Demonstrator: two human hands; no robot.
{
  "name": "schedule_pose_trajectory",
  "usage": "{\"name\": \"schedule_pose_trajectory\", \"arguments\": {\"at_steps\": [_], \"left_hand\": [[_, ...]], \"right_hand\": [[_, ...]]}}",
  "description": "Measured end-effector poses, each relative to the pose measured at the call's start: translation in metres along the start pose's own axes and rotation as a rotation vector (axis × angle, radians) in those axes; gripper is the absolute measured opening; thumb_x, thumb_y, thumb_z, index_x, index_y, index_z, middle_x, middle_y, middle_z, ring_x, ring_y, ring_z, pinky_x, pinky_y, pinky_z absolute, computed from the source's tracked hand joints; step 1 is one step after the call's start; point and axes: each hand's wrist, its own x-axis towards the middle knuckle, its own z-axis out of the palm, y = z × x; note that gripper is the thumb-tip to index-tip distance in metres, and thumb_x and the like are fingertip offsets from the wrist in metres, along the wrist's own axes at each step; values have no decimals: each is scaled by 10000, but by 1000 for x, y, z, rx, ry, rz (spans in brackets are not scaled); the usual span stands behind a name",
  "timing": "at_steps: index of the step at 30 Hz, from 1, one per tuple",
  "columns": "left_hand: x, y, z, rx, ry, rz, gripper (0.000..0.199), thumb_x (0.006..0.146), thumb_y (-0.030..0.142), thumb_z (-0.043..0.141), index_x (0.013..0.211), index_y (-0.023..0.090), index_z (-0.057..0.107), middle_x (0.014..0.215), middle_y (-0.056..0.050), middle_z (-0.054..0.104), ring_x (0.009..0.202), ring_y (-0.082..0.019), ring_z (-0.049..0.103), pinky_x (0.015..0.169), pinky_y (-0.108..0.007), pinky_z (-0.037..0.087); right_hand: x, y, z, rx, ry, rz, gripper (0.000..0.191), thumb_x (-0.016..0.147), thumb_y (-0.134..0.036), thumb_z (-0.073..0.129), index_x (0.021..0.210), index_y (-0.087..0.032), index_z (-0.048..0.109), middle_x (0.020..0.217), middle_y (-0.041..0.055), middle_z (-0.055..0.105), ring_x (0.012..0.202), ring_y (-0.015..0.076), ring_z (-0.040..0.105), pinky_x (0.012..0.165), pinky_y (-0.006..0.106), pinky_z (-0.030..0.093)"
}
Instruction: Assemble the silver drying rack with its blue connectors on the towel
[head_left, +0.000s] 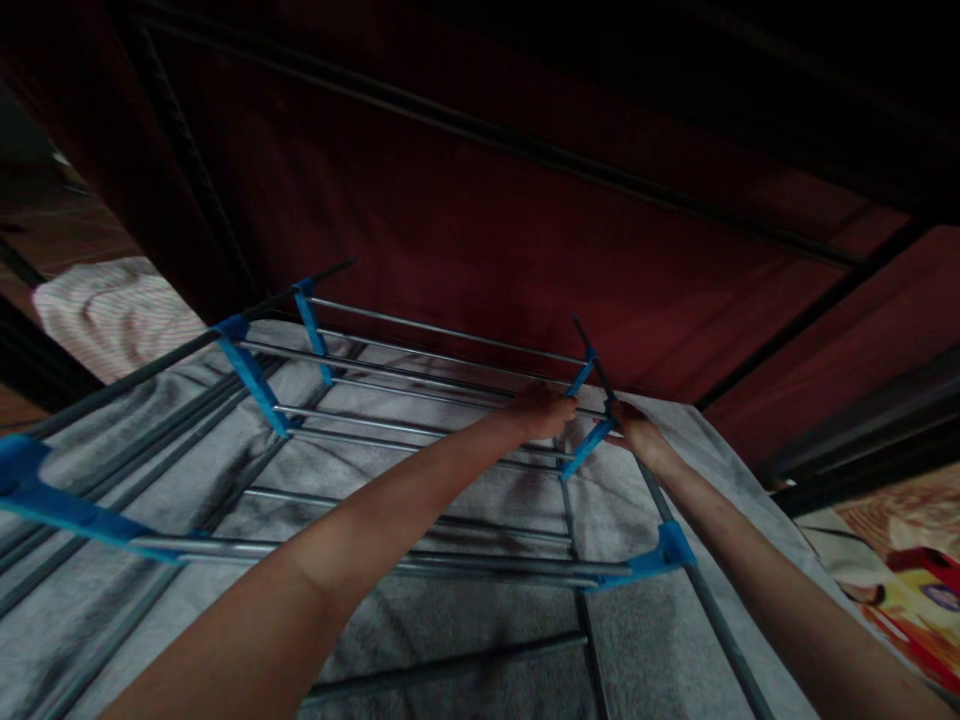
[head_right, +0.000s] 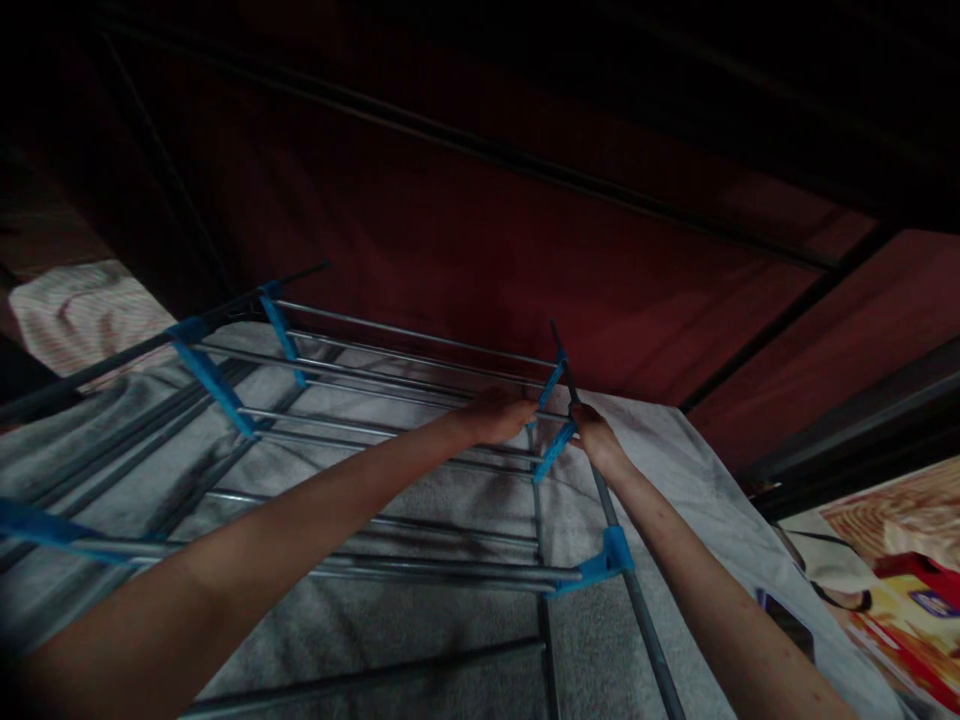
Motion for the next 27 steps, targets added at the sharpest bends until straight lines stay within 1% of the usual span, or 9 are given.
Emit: {"name": "schedule_pose_trajectory", "arguments": {"at_steps": [3, 7, 9, 12, 13, 15, 18, 22, 27], "left_hand": [[3, 1, -1, -3, -29, -21, 286, 970, 350, 419, 1098, 229, 644, 1083, -63, 726, 998, -231, 678, 779, -316, 494], [5, 3, 7, 0, -16, -32, 295, 981, 371, 410, 1136, 250, 630, 1143, -38, 707, 1032, -212, 661, 798, -312, 494], [1, 4, 12, 26, 49, -9, 281, 981, 360, 426, 1125, 240, 636, 1175, -43, 687, 1054, -210, 646, 834, -327, 491], [-12, 1, 16, 132, 207, 92, 269, 978, 347, 459, 1127, 201, 630, 1235, -78, 638, 1133, -229, 598, 932, -371, 457], [-17, -1, 16, 174, 246, 107, 276, 980, 346, 461, 1136, 189, 624, 1236, -91, 630, 1144, -239, 589, 950, -387, 444], [-29, -6, 16, 232, 281, 71, 305, 990, 351, 437, 1149, 162, 616, 1196, -110, 640, 1116, -258, 600, 943, -407, 442], [-39, -17, 15, 224, 264, -17, 358, 1008, 365, 382, 1166, 134, 606, 1108, -117, 673, 1038, -253, 638, 872, -383, 468], [-39, -25, 13, 164, 214, 3, 363, 1010, 389, 382, 1163, 152, 611, 1042, -95, 706, 1012, -239, 663, 833, -356, 485], [-37, -24, 9, 135, 198, 14, 373, 1009, 404, 381, 1169, 160, 615, 1049, -91, 716, 1032, -244, 664, 837, -368, 504]], "right_hand": [[2, 1, -1, -18, -11, 11, 215, 899, -379, 456, 1003, -226, 565, 1114, 88, 656, 991, 221, 680, 736, 304, 615], [8, 8, -7, -5, -38, 11, 184, 882, -378, 490, 981, -243, 566, 1115, 82, 660, 998, 228, 683, 727, 312, 625], [11, 11, -9, 7, -41, 11, 168, 870, -369, 515, 977, -248, 564, 1125, 77, 659, 1018, 230, 681, 739, 311, 629], [13, 12, -11, 35, -42, 24, 156, 870, -342, 518, 979, -238, 559, 1146, 87, 650, 1031, 235, 682, 757, 319, 632], [12, 12, -11, 46, -39, 32, 156, 871, -328, 515, 986, -231, 558, 1160, 95, 643, 1034, 241, 682, 762, 330, 633], [11, 10, -10, 54, -38, 43, 159, 869, -308, 517, 994, -219, 559, 1186, 114, 631, 1047, 259, 681, 783, 359, 633], [11, 10, -9, 51, -34, 38, 163, 869, -311, 522, 994, -214, 562, 1216, 135, 621, 1089, 287, 667, 840, 410, 618], [16, 17, -11, 50, -19, 67, 164, 874, -327, 512, 998, -226, 552, 1250, 150, 611, 1137, 318, 643, 915, 495, 577], [24, 30, -17, 38, -49, 10, 209, 860, -364, 547, 1029, -244, 571, 1301, 150, 589, 1177, 339, 614, 975, 559, 527]]}}
